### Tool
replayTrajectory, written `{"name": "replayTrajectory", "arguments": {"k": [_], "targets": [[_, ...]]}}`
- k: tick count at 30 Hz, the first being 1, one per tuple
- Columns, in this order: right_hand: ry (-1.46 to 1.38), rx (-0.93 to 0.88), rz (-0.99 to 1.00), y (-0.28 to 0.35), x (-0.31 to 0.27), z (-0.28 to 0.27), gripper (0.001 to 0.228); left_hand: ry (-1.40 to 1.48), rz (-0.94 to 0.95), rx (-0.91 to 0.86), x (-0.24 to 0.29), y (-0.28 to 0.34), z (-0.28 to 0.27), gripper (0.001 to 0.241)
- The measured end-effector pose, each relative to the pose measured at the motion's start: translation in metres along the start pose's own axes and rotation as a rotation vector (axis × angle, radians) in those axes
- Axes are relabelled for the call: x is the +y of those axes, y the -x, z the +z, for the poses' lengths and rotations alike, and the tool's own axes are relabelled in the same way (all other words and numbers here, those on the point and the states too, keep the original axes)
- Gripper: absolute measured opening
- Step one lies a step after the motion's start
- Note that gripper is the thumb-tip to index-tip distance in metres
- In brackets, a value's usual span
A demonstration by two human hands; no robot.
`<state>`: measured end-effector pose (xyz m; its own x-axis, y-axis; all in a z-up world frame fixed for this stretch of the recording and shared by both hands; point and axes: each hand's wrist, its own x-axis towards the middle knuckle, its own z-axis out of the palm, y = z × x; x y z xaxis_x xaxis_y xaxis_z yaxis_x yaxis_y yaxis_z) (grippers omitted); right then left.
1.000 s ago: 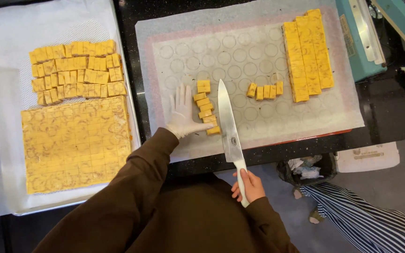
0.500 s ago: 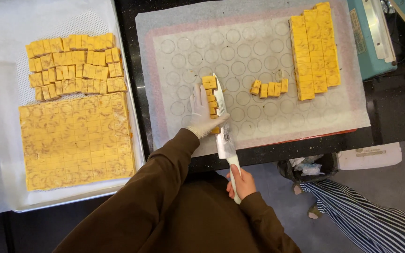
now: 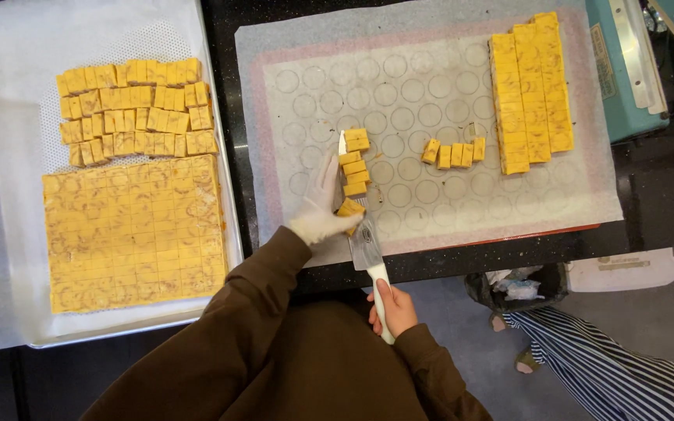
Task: Cutting yellow pastry strips into small uniform squares using a knife on a silicone mat
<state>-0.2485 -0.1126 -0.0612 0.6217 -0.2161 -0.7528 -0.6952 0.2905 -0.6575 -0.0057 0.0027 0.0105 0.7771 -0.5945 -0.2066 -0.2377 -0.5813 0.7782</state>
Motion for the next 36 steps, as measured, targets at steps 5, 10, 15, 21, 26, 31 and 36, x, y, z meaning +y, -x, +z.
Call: {"name": "replayTrajectory", "arguments": {"k": [5,10,15,21,26,31,36], "targets": [[-0.003,-0.012,0.014,-0.002,0.0,-0.001,0.053,-0.547,0.272,0.112,-0.067,0.025,0.027,0.128],[-0.022,-0.018,0.018,-0.001,-0.003,-0.002,0.054,-0.574,0.191,0.173,-0.048,0.036,0.06,0.099],[-0.028,-0.004,0.023,-0.001,-0.001,-0.003,0.054,-0.721,0.066,0.273,-0.026,0.037,0.088,0.083],[-0.032,-0.017,0.032,-0.002,-0.002,-0.005,0.054,-0.465,0.01,0.23,0.002,0.022,0.047,0.109],[-0.034,-0.018,0.01,-0.003,0.002,-0.005,0.054,-0.524,0.213,0.124,-0.002,-0.073,0.009,0.098],[-0.045,-0.008,-0.01,0.008,-0.015,-0.007,0.052,-0.757,0.399,-0.094,-0.03,-0.112,0.0,0.089],[-0.031,-0.061,0.094,0.017,-0.035,-0.01,0.049,-0.551,0.287,-0.236,-0.012,-0.088,-0.019,0.082]]}}
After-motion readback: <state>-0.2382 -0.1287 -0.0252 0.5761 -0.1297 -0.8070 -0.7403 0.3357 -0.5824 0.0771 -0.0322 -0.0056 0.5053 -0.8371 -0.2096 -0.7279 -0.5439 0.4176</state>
